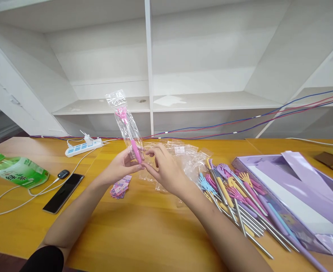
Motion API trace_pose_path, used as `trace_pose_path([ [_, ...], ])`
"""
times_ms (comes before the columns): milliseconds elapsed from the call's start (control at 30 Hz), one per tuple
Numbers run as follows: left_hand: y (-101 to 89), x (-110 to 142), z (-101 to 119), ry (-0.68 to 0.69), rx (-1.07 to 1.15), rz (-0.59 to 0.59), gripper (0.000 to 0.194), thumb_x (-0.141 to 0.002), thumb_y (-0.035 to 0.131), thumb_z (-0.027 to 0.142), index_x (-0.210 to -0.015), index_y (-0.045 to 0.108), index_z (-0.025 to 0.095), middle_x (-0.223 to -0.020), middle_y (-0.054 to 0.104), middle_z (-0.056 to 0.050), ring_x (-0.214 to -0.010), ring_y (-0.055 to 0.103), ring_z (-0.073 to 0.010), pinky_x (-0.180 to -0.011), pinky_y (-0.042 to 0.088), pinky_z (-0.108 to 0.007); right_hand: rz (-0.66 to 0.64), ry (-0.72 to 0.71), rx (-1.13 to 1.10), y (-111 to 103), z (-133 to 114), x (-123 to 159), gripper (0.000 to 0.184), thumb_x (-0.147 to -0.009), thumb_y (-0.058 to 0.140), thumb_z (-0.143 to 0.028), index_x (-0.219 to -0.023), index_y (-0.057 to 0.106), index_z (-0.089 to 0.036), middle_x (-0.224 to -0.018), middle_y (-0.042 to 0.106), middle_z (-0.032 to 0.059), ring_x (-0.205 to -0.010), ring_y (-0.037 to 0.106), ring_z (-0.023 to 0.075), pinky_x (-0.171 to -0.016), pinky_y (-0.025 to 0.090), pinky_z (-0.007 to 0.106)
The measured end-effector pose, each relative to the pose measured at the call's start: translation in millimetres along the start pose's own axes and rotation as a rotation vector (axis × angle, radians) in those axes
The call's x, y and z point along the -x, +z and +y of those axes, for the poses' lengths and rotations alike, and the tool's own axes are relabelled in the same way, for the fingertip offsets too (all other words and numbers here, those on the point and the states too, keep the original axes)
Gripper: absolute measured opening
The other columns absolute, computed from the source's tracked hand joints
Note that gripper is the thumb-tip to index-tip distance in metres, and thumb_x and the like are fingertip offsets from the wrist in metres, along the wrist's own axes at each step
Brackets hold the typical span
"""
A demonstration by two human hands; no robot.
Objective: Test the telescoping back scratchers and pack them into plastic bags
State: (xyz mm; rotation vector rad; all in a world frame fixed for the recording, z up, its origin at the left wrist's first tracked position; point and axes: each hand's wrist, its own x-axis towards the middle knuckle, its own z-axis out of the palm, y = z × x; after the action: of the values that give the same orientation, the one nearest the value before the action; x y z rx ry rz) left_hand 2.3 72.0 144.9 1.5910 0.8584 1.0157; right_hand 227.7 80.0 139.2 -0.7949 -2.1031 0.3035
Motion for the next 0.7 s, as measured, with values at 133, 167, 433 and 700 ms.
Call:
trace_pose_path([
  [133, -1.3, 0, -2, -0.001, 0.019, 0.014, 0.040, -0.088, 0.088, 0.037, -0.115, 0.064, 0.020, -0.113, 0.066, -0.005, -0.108, 0.066, -0.0205, -0.102, 0.056, -0.043, -0.067, 0.250, -0.220, 2, 3, 0, 0.037, -0.101, 0.070, -0.049, -0.122, 0.055, -0.023, -0.102, 0.064, 0.0035, -0.072, 0.054, 0.0133, -0.067, 0.046, 0.030],
  [167, -1.0, 0, -2, 0.005, 0.029, 0.009, 0.040, -0.088, 0.088, 0.037, -0.116, 0.064, 0.020, -0.114, 0.067, -0.006, -0.109, 0.066, -0.0209, -0.103, 0.055, -0.043, -0.088, 0.293, -0.301, 4, 4, -1, 0.039, -0.101, 0.069, -0.052, -0.121, 0.054, -0.023, -0.101, 0.064, 0.0028, -0.073, 0.055, 0.0132, -0.067, 0.046, 0.030],
  [433, 0.8, -2, -4, 0.028, 0.101, -0.043, 0.037, -0.089, 0.088, 0.034, -0.115, 0.064, 0.019, -0.115, 0.071, -0.007, -0.109, 0.069, -0.0204, -0.101, 0.056, -0.039, -0.239, 0.397, -0.576, 19, 9, -3, 0.057, -0.098, 0.059, -0.074, -0.080, 0.052, -0.021, -0.069, 0.045, -0.0046, -0.064, 0.042, 0.0113, -0.060, 0.033, 0.027],
  [700, 1.4, -3, -4, 0.010, 0.168, -0.076, 0.040, -0.087, 0.090, 0.031, -0.116, 0.065, 0.020, -0.113, 0.073, -0.007, -0.106, 0.070, -0.0201, -0.096, 0.057, -0.036, -0.181, 0.319, -0.588, 24, 8, -2, 0.061, -0.100, 0.055, -0.075, -0.078, 0.062, -0.018, -0.071, 0.046, -0.0023, -0.070, 0.043, 0.0120, -0.067, 0.035, 0.027],
])
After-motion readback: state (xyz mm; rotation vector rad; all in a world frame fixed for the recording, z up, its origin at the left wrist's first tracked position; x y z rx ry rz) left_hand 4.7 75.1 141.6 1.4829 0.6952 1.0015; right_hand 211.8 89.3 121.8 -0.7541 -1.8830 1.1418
